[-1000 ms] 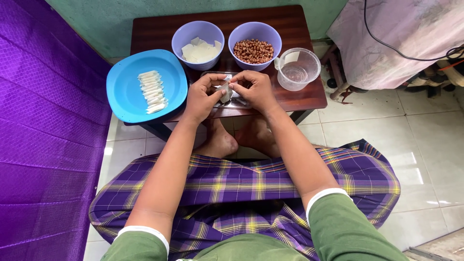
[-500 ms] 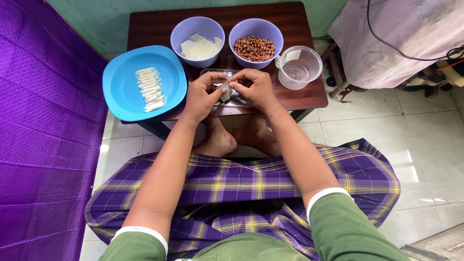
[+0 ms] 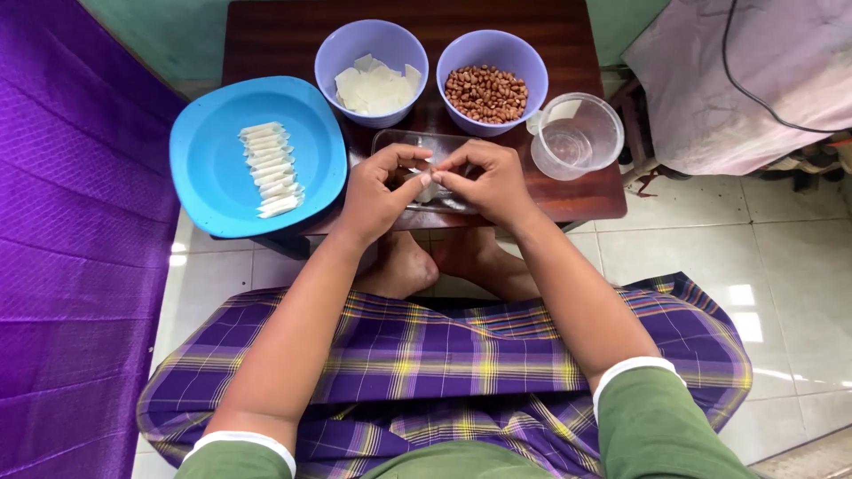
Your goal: Rolling peanuts into small white wrappers to create individual snacks on a low table.
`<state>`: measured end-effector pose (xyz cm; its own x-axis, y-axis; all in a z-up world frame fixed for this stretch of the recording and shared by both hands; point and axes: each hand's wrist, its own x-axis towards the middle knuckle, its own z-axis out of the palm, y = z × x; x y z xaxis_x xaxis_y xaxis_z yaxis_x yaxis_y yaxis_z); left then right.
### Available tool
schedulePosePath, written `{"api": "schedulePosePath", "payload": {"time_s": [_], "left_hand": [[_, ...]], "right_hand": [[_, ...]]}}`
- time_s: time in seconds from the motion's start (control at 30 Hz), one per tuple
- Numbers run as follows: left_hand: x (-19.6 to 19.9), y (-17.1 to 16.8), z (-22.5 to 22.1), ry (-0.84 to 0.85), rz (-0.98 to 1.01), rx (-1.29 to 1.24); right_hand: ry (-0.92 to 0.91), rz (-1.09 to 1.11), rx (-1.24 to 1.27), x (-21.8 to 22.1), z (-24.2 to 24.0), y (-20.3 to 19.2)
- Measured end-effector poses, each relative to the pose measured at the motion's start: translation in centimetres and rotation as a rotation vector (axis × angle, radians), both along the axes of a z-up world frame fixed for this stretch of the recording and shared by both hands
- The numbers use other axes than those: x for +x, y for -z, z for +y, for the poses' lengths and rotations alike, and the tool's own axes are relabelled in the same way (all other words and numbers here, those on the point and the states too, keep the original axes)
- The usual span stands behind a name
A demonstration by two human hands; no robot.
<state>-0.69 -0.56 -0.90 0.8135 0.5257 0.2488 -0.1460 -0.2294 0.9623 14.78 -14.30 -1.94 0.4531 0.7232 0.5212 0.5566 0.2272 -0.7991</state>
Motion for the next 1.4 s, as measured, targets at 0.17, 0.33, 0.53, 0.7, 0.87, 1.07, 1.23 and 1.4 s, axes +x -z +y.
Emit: {"api": "schedulePosePath", "payload": {"time_s": [0.17,0.33,0.53,0.7,0.87,1.07,1.23,1.4], "left_hand": [[0.1,-0.3,0.0,0.006,0.032,0.036],[0.2,-1.0,0.1,0.013,0.095,0.057],[0.4,-1.1,0.3,-0.026,0.120,0.068],[0.6,-0.8,0.4,-0.037,0.132,0.052],[0.5,-1.0,0.5,-0.043,0.109,0.049],[0.4,-0.8,0.4,-0.048,0.093,0.055],[0.4,-0.9,0.3,-0.065,0.077,0.079],[0.3,-0.9,0.2,-0.065,0.070,0.086]], "right_hand": [[-0.005,-0.023,-0.024,-0.2,-0.4,-0.7],[-0.023,0.015,-0.031,-0.1,-0.2,-0.9],[-0.054,0.045,-0.041,0.6,0.5,-0.4],[-0.037,-0.067,-0.007,0.7,0.9,-0.8],[-0.023,-0.085,0.007,0.5,0.9,-1.1],[-0.038,-0.109,0.054,0.4,0.8,-1.1],[-0.046,-0.124,0.086,0.2,0.8,-1.5],[-0.034,-0.144,0.091,0.0,0.8,-1.5]]}}
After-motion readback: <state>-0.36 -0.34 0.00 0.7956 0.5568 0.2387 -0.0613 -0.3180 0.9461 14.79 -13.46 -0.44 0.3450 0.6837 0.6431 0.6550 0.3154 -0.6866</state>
